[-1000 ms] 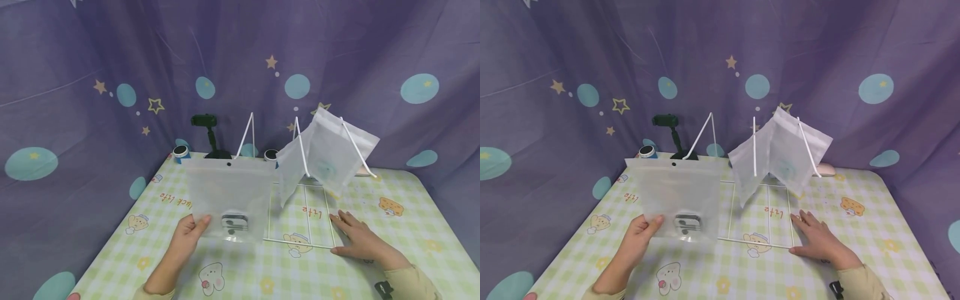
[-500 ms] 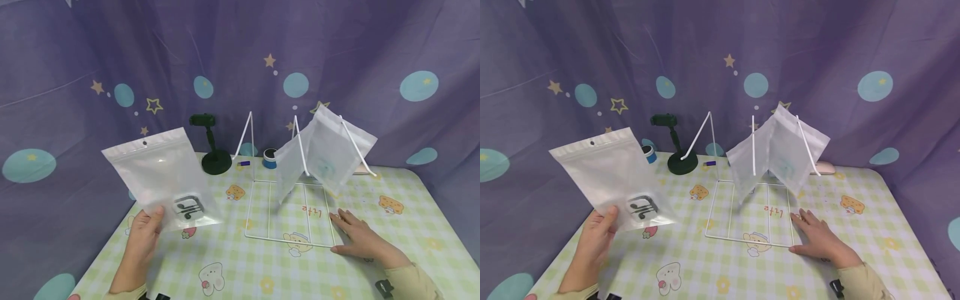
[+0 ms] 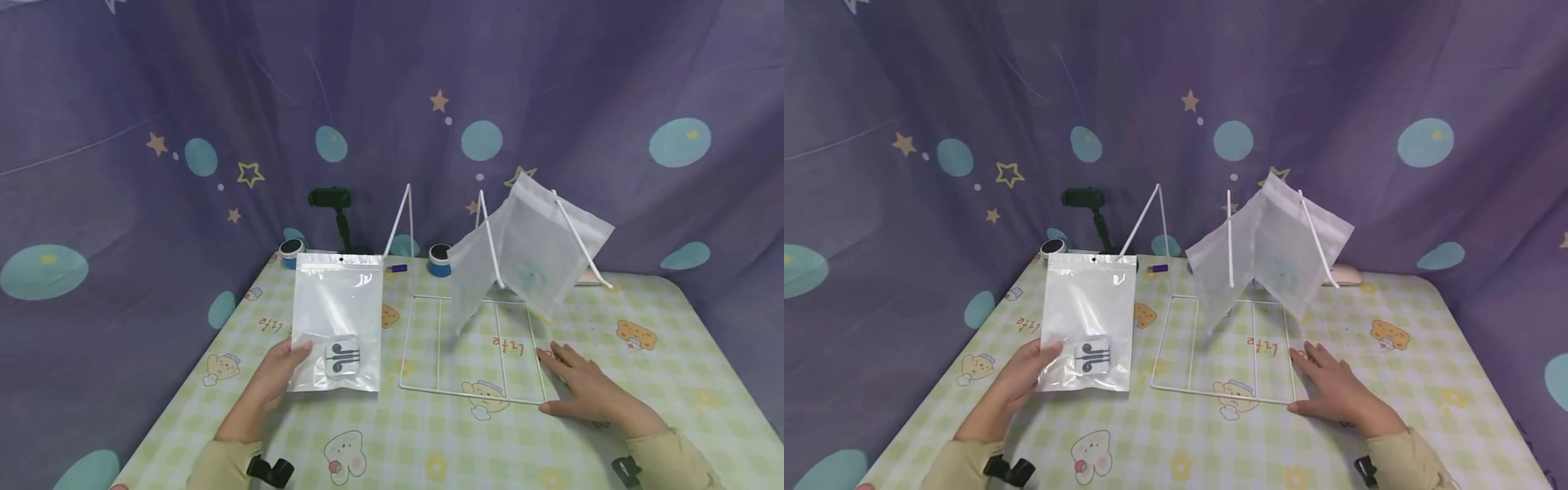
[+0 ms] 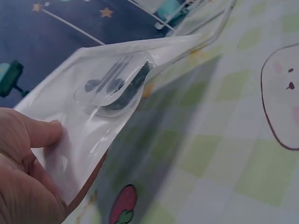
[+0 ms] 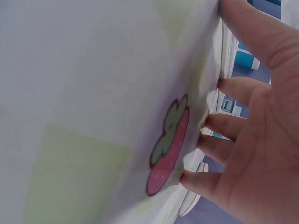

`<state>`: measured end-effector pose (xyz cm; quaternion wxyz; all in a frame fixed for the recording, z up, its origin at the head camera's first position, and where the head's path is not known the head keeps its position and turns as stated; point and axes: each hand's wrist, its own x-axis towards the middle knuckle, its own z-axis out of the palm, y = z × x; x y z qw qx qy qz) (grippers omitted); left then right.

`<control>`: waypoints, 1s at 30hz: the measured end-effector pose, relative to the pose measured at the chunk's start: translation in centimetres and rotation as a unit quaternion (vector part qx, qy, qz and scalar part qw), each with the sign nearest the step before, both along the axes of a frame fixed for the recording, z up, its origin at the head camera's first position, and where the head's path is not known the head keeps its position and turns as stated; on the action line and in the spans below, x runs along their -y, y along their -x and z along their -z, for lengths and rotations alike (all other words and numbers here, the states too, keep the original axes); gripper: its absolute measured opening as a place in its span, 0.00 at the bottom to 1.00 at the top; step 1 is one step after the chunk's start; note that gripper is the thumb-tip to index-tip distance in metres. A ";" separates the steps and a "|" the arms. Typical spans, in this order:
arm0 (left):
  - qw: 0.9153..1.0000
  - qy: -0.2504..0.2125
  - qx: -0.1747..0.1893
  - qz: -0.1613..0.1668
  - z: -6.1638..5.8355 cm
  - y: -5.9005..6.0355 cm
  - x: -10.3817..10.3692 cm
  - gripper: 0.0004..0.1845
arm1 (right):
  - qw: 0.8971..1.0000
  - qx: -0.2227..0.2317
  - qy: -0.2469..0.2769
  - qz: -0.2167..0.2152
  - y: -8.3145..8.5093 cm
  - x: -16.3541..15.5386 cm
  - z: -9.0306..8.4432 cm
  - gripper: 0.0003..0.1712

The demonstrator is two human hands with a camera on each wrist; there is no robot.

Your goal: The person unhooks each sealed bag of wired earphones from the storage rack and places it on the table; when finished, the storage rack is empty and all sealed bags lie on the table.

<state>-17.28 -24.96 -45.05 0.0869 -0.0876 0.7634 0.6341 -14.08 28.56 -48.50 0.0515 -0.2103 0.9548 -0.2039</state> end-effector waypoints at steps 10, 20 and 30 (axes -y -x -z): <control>0.998 0.046 0.029 0.040 2.7 2.8 -1.9 0.20 | 1.000 0.005 0.004 -0.001 0.1 -0.1 0.3 0.57; 0.965 0.262 0.012 0.013 2.7 3.8 -3.5 0.21 | 1.000 0.009 0.000 0.004 0.0 -0.1 0.1 0.57; 0.909 0.416 -0.033 0.006 1.9 3.1 -3.7 0.22 | 1.000 0.004 0.001 0.006 0.0 -0.2 0.3 0.58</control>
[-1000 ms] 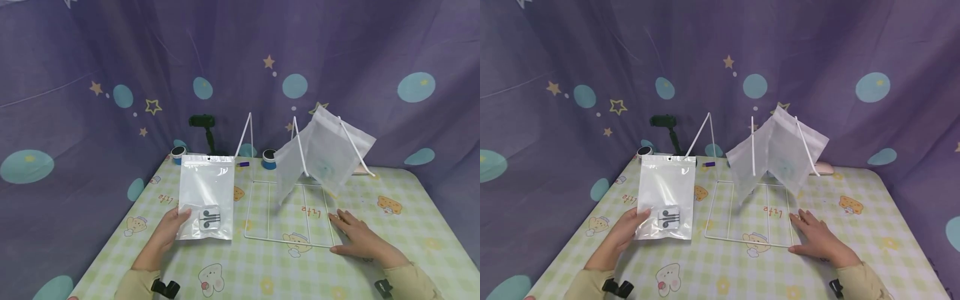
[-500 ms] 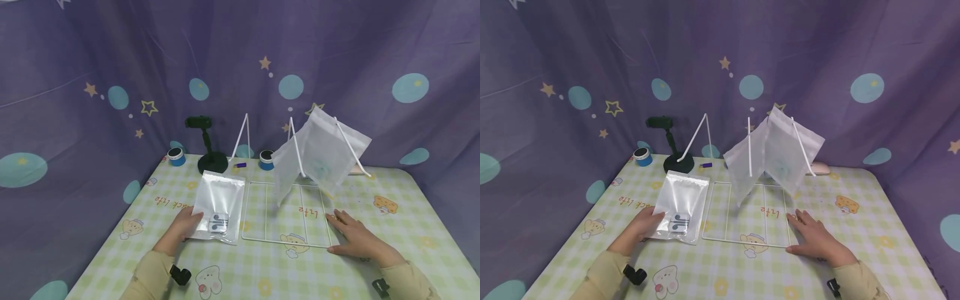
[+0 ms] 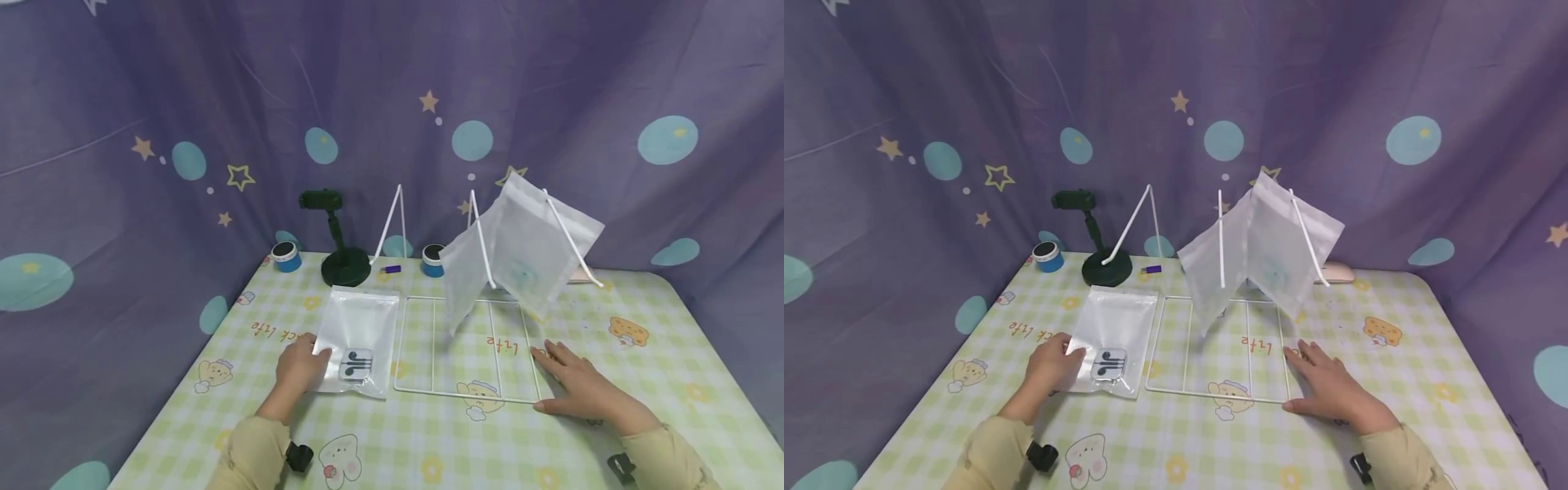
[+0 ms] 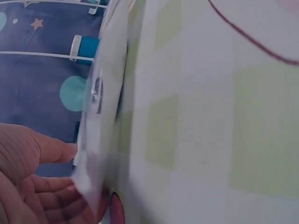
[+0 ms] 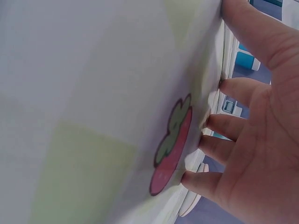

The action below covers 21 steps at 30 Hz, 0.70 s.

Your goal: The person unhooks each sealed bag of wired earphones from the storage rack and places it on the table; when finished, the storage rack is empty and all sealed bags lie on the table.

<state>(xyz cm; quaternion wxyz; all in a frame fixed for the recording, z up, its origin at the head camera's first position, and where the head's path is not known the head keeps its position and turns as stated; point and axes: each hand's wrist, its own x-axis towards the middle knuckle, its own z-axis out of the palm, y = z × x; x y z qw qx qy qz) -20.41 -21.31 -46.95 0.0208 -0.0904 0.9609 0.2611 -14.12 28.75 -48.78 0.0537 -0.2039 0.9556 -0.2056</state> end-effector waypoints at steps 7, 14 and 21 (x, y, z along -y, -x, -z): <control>0.996 0.039 -0.083 0.014 -1.0 -0.5 -1.3 0.24 | 1.000 -0.002 -0.004 -0.001 0.1 -0.1 0.2 0.58; 0.970 -0.029 -0.198 0.138 -1.9 -1.1 -4.9 0.22 | 1.000 -0.001 -0.006 0.000 0.1 -0.1 0.3 0.58; 0.925 -0.132 -0.237 0.266 -1.9 -1.0 -9.7 0.26 | 1.000 0.001 -0.003 -0.002 0.1 0.0 0.1 0.58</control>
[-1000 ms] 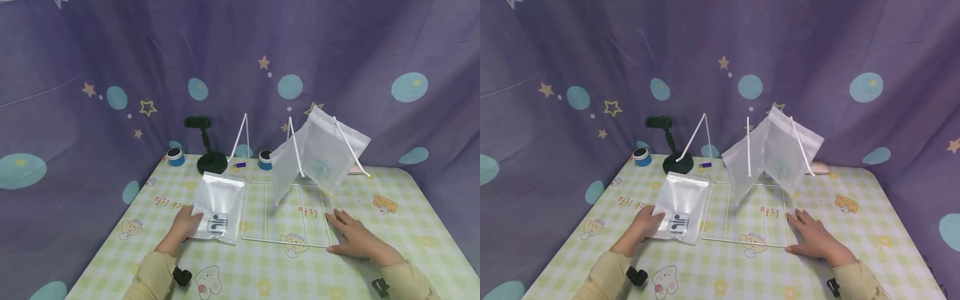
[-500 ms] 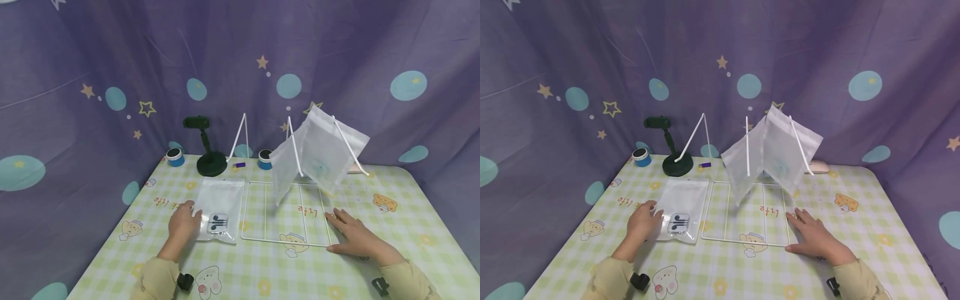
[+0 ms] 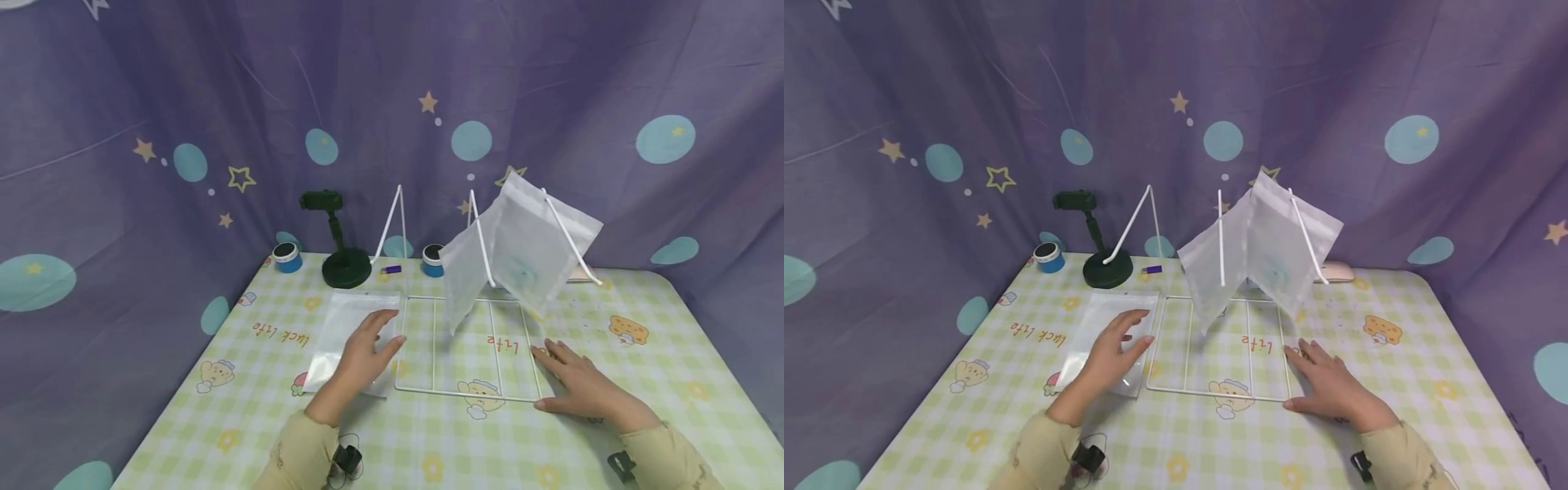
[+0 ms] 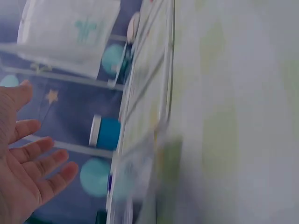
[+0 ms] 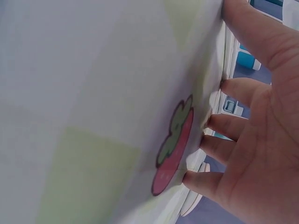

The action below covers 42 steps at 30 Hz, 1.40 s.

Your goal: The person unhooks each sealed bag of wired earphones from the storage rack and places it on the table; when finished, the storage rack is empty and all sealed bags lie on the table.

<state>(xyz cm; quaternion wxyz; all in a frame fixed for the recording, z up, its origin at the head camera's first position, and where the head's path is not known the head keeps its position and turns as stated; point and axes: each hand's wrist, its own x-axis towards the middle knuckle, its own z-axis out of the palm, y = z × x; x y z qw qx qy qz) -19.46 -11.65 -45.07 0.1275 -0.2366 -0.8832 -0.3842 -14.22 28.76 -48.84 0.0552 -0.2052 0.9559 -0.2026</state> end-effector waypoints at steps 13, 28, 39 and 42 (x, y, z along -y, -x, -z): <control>0.986 -0.132 0.090 0.045 -0.1 1.8 -8.1 0.36 | 1.000 0.009 0.007 0.004 -0.1 0.0 -0.1 0.58; 0.962 -0.241 0.117 0.041 -0.3 3.4 -11.2 0.26 | 1.000 0.005 0.011 0.001 -0.1 0.1 -0.2 0.58; 0.960 -0.263 0.098 -0.022 -0.4 3.4 -10.9 0.14 | 1.000 0.006 0.010 0.001 -0.2 0.1 -0.2 0.58; 0.958 -0.271 0.094 -0.021 -0.6 3.2 -10.6 0.13 | 1.000 0.007 0.009 0.002 -0.2 0.1 -0.2 0.58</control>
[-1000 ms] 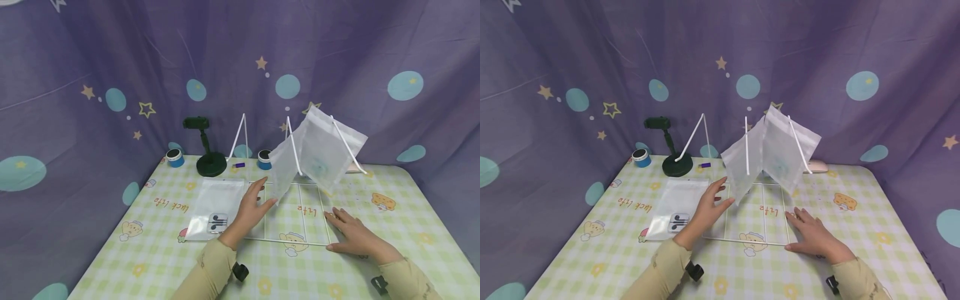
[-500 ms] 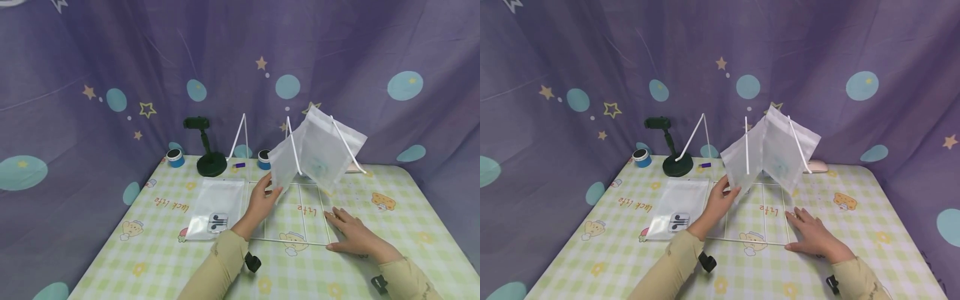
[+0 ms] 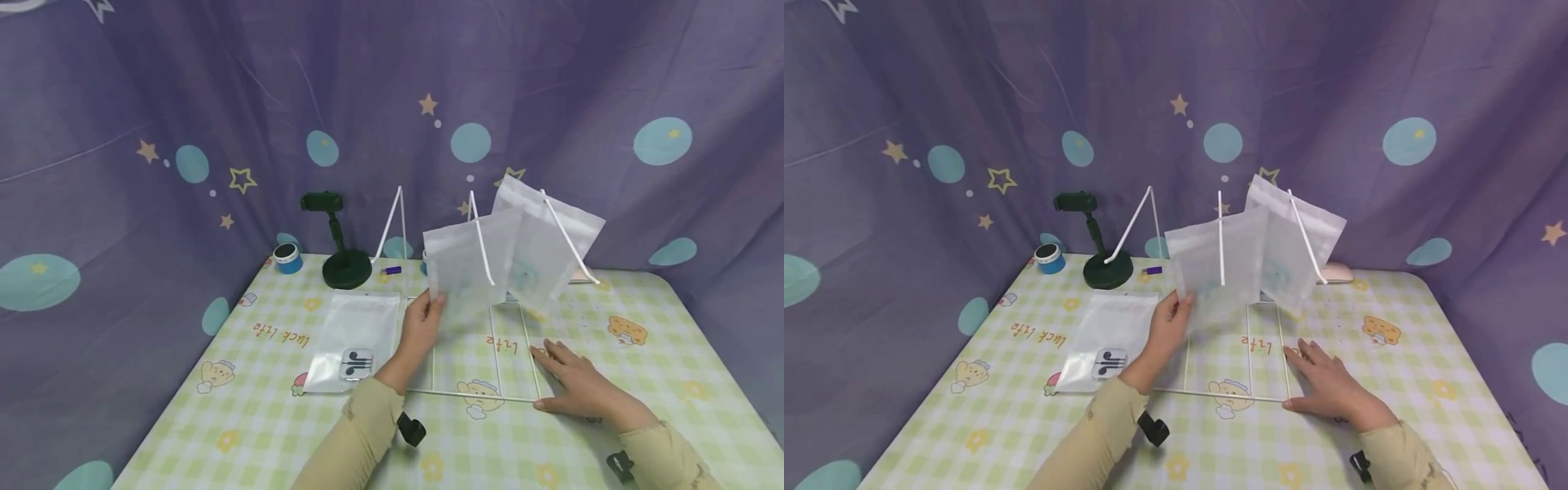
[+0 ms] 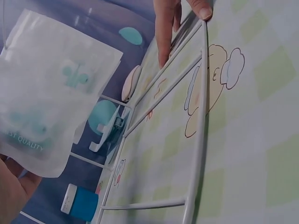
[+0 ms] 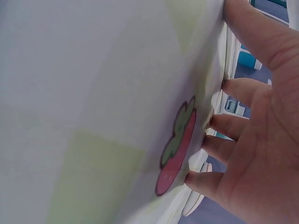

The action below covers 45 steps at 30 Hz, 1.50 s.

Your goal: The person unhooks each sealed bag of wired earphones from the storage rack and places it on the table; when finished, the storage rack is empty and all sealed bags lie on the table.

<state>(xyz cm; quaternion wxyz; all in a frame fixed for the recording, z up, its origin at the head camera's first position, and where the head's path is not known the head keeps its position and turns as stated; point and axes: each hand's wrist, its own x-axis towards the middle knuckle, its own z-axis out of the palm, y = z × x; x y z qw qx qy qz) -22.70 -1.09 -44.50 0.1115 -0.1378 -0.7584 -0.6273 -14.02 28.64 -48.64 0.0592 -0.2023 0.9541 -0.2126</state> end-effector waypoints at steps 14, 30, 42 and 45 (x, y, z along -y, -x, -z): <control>0.999 -0.027 0.030 0.021 -4.4 -4.4 1.4 0.11 | 1.000 -0.005 0.000 -0.001 0.1 -0.2 0.3 0.58; 0.999 -0.014 0.032 0.037 -2.8 -7.7 3.1 0.10 | 1.000 -0.007 -0.004 -0.004 0.1 -0.1 0.2 0.57; 0.997 -0.054 -0.046 0.036 -2.0 -9.2 3.8 0.09 | 1.000 -0.003 -0.016 -0.002 0.1 -0.2 0.4 0.57; 0.995 -0.067 -0.062 0.031 -2.7 -9.4 4.5 0.08 | 1.000 -0.004 -0.012 -0.003 0.2 -0.2 0.4 0.57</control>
